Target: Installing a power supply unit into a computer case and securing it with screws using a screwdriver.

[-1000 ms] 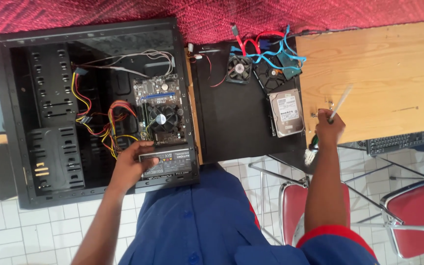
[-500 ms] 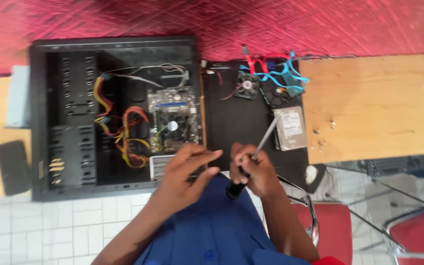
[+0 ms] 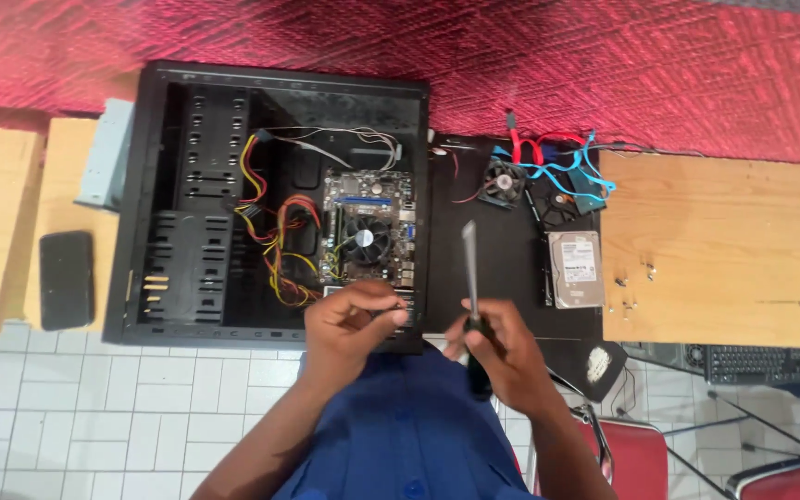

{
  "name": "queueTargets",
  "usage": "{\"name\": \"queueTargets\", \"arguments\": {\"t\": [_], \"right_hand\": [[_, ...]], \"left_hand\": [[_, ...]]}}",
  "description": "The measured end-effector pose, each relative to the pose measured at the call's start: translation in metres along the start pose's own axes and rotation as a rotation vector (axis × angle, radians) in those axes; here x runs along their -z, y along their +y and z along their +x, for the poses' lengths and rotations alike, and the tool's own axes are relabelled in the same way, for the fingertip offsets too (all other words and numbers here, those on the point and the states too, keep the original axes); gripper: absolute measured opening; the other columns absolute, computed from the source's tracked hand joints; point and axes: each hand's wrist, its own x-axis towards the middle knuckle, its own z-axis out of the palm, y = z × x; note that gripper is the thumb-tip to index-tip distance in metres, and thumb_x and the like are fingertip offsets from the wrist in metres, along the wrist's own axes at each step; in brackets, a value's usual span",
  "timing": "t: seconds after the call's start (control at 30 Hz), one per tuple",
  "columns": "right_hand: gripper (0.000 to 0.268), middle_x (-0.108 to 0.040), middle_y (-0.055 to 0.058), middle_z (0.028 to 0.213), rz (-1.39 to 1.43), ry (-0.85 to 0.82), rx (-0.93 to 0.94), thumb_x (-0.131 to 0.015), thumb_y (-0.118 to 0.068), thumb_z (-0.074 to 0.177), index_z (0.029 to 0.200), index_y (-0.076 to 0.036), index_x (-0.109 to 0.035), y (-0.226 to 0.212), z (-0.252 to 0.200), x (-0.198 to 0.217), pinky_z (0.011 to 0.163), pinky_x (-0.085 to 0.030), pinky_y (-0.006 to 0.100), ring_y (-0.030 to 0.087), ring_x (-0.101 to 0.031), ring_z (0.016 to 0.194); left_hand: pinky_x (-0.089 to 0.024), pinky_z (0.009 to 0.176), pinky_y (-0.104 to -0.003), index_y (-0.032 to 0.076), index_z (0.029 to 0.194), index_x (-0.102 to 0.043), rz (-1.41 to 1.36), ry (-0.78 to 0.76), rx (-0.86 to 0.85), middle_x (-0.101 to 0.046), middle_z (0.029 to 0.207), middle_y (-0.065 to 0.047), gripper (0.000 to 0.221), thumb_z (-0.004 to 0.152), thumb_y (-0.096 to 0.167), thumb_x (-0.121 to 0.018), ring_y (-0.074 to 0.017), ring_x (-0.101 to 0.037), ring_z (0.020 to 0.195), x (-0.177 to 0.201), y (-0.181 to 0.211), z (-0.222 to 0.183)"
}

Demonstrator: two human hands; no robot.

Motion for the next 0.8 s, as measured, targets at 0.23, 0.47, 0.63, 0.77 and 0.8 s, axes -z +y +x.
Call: {"name": "queueTargets", "arguments": {"t": [0.23,0.47,0.63,0.77,0.8], "right_hand": [[0.035,-0.072,-0.007,0.097,-0.988,0.014,0.073,-0.058,-0.029,0.097,0.131,-0.026,-0.066,-0.037,-0.02,-0.005,0.066,-0.048,0.032,0.014,-0.067,0.079],[0.036,-0.071,-0.006,0.102,-1.173,-0.046,0.204,-0.06,-0.03,0.098,0.134,-0.028,-0.065,-0.049,-0.024,-0.012,0.062,-0.048,0.035,0.017,-0.065,0.082],[0.033,-0.069,-0.003,0.099,-1.253,-0.016,0.381,-0.062,-0.031,0.1,0.132,-0.026,-0.066,-0.055,-0.023,-0.009,0.06,-0.047,0.035,0.019,-0.06,0.073],[0.032,-0.068,-0.004,0.097,-1.301,-0.014,0.363,-0.055,-0.038,0.102,0.13,-0.028,-0.068,-0.063,-0.02,-0.008,0.056,-0.042,0.034,0.017,-0.06,0.072],[0.032,-0.067,-0.003,0.096,-1.325,-0.021,0.364,-0.056,-0.038,0.101,0.13,-0.029,-0.068,-0.065,-0.02,-0.006,0.054,-0.042,0.034,0.017,-0.059,0.07]], "left_hand": [[-0.063,0.086,-0.035,0.004,0.106,-0.073,-0.227,-0.07,-0.047,-0.072,0.096,-0.018,0.026,0.083,-0.007,-0.078,-0.0293,-0.073,0.093,0.025,0.011,0.0],[-0.065,0.083,-0.035,0.003,0.102,-0.074,-0.225,-0.099,-0.02,-0.073,0.094,-0.017,0.023,0.082,-0.005,-0.079,-0.0293,-0.073,0.089,0.029,0.017,0.0],[-0.066,0.085,-0.037,0.005,0.101,-0.075,-0.128,-0.141,-0.038,-0.074,0.091,-0.017,0.022,0.081,-0.003,-0.08,-0.028,-0.073,0.087,0.031,0.025,0.004],[-0.066,0.086,-0.036,0.005,0.101,-0.076,-0.12,-0.142,-0.027,-0.074,0.092,-0.017,0.022,0.081,-0.003,-0.08,-0.0284,-0.073,0.087,0.034,0.021,0.003],[-0.065,0.085,-0.035,0.005,0.102,-0.076,-0.12,-0.149,-0.028,-0.074,0.092,-0.017,0.022,0.082,-0.002,-0.08,-0.0281,-0.073,0.087,0.034,0.021,0.002]]}}
